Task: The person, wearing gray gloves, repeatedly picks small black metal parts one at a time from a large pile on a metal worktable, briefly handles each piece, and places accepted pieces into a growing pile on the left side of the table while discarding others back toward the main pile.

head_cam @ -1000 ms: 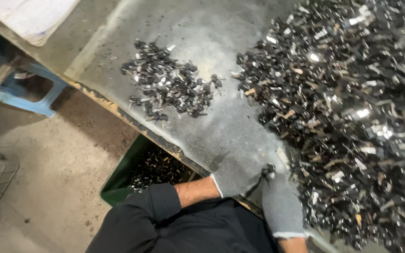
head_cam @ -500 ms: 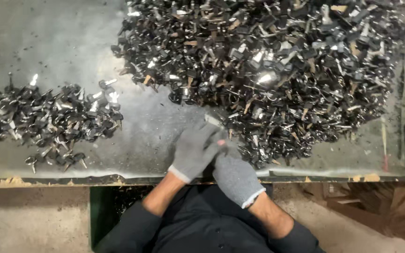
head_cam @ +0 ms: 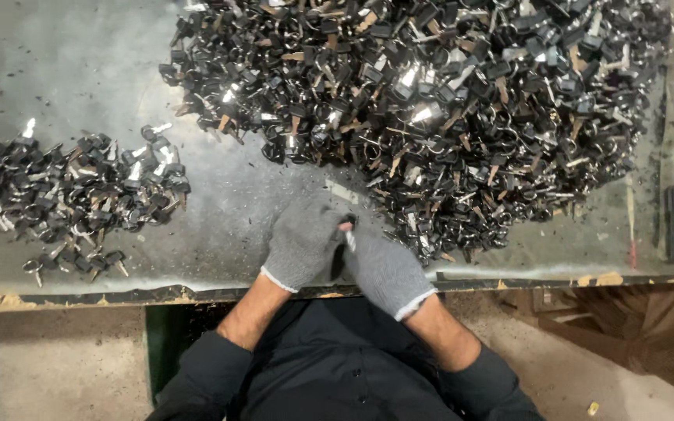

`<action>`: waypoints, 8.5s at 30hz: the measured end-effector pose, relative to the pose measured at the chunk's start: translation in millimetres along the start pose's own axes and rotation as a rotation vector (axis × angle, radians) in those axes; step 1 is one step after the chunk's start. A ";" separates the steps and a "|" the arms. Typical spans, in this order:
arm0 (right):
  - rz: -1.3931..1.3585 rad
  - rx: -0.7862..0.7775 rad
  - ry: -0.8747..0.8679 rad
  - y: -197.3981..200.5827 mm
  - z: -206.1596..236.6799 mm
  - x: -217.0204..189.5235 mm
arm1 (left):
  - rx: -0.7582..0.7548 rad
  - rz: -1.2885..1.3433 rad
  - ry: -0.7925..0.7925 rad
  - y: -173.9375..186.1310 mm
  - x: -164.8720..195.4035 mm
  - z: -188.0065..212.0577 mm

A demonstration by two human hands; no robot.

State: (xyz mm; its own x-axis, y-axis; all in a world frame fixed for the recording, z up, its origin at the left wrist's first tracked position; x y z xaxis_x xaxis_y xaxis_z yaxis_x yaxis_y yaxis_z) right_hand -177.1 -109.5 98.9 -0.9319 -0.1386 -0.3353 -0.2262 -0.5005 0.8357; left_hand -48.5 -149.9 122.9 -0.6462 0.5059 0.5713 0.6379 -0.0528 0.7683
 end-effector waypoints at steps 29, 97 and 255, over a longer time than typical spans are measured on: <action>0.174 0.406 0.101 28.1 -17.1 -30.1 | 0.057 -0.029 0.003 3.8 -23.8 20.5; -0.013 0.021 0.054 34.2 -8.7 -12.7 | 0.077 -0.084 0.159 7.2 -0.3 22.9; 0.001 0.035 0.022 21.7 -21.4 -25.5 | 0.372 -0.292 0.273 74.5 -44.3 50.5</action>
State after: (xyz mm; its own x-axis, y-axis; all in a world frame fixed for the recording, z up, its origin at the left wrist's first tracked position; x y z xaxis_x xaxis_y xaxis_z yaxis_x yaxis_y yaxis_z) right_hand -152.2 -135.1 116.2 -0.9259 -0.1579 -0.3432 -0.2351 -0.4703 0.8506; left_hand 48.8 -132.8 140.3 -0.8724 0.2095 0.4417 0.4888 0.3895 0.7806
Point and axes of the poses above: each hand's wrist, its own z-axis away from the middle knuckle, its own y-axis out of the back of the hand, x = y × z, the point moved 7 cm from there along -z, towards the middle knuckle, and after that the axes turned 3 degrees about z, right-handed, at the moved point
